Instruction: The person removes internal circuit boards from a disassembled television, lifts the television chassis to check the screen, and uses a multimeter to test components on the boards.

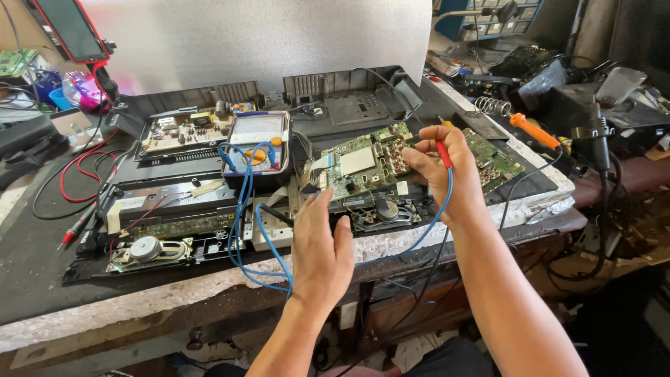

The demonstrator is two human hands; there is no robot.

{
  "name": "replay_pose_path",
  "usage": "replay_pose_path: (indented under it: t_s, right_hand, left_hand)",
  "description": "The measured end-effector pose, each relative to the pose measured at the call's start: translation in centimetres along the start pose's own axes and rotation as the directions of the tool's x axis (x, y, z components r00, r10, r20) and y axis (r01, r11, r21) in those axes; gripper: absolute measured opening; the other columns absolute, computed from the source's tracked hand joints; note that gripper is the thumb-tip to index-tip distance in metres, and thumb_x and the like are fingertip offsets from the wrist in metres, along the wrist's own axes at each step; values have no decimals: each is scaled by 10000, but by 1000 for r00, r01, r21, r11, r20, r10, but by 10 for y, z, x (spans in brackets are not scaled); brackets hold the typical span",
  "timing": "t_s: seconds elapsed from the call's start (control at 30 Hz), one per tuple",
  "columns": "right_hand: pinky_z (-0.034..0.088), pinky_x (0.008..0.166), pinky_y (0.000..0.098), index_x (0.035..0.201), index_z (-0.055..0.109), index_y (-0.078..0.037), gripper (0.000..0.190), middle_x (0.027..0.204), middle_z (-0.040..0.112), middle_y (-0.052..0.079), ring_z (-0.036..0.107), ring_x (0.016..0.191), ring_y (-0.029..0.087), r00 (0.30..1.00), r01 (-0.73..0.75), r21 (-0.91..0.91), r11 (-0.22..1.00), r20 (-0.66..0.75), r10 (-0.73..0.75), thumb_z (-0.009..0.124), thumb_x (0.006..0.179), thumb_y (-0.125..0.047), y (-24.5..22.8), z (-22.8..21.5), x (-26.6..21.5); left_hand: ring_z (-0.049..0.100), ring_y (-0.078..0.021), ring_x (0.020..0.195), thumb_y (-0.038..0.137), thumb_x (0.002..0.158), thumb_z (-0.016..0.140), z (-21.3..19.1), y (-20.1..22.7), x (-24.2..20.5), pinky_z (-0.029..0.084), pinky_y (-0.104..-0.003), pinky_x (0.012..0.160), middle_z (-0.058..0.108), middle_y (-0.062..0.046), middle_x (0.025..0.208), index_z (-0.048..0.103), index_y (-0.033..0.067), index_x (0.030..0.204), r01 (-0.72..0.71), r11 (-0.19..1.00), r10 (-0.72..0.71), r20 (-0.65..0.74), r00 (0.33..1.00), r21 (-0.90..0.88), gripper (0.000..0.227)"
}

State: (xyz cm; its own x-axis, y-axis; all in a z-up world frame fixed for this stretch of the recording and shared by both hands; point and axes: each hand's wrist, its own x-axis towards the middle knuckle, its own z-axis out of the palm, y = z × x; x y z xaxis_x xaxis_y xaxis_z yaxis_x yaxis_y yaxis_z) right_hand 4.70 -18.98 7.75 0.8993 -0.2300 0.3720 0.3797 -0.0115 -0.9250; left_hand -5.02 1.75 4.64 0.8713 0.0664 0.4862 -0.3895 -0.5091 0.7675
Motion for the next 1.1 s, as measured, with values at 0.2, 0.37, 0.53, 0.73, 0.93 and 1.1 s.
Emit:
replay_pose_path:
  t_s: [0.2, 0.37, 0.53, 0.73, 0.93, 1.1]
  right_hand:
    - [522, 952, 296, 1293, 484, -73, 537, 1089, 539, 57, 572, 1020, 165, 999, -38, 75, 997, -34, 40, 759, 832, -57, -16, 6, -61]
    - [514, 860, 255, 1310, 504, -89, 484, 1124, 547, 80, 563, 955, 114, 990, -25, 229, 973, -126, 55, 720, 881, -30, 16, 8, -105]
    - [519, 840, 250, 1300, 527, -93, 469, 1164, 576, 102, 598, 956, 148, 976, -22, 259, 966, -204, 77, 721, 880, -14, 35, 14, -139]
    - [533, 839, 289, 1272, 546, -56, 492, 1138, 607, 109, 586, 942, 157, 969, 43, 251, 967, -246, 20, 779, 839, -53, 70, 9, -162]
    - [542, 825, 286, 1241, 548, -67, 544, 1162, 619, 96, 599, 950, 153, 960, 95, 301, 949, -280, -8, 834, 778, -80, 76, 2, -150]
    - [569, 861, 326, 1214, 569, -98, 538, 1200, 661, 90, 653, 1031, 221, 979, 90, 244, 966, -201, -40, 854, 758, -119, 54, -6, -125]
  left_hand:
    - [608, -246, 1272, 372, 971, 459, -13, -25, -24, 493, -413, 1061, 557, -86, 1485, 433, 204, 1515, 243, 920, -231, 75, 970, -309, 569]
    - [495, -263, 1447, 319, 964, 479, -16, -39, -35, 427, -464, 1147, 514, -140, 1529, 401, 163, 1538, 287, 777, -294, 80, 952, -560, 599]
    - [560, -242, 1391, 188, 978, 512, -25, -36, -49, 423, -372, 1191, 581, -152, 1461, 450, 150, 1504, 308, 688, -340, 83, 937, -657, 531]
    - [657, -308, 1230, 115, 911, 578, -12, -32, -57, 575, -426, 1045, 545, -168, 1417, 484, 60, 1472, 365, 457, -518, 91, 850, -811, 571]
    - [580, -433, 1190, -63, 857, 538, 0, -14, -48, 519, -563, 1084, 480, -222, 1444, 433, -36, 1493, 269, 53, -672, 164, 722, -962, 645]
    - [574, -431, 1147, 39, 914, 539, 0, -4, -35, 515, -561, 1090, 485, -188, 1285, 472, -40, 1409, 305, -38, -701, 243, 670, -952, 506]
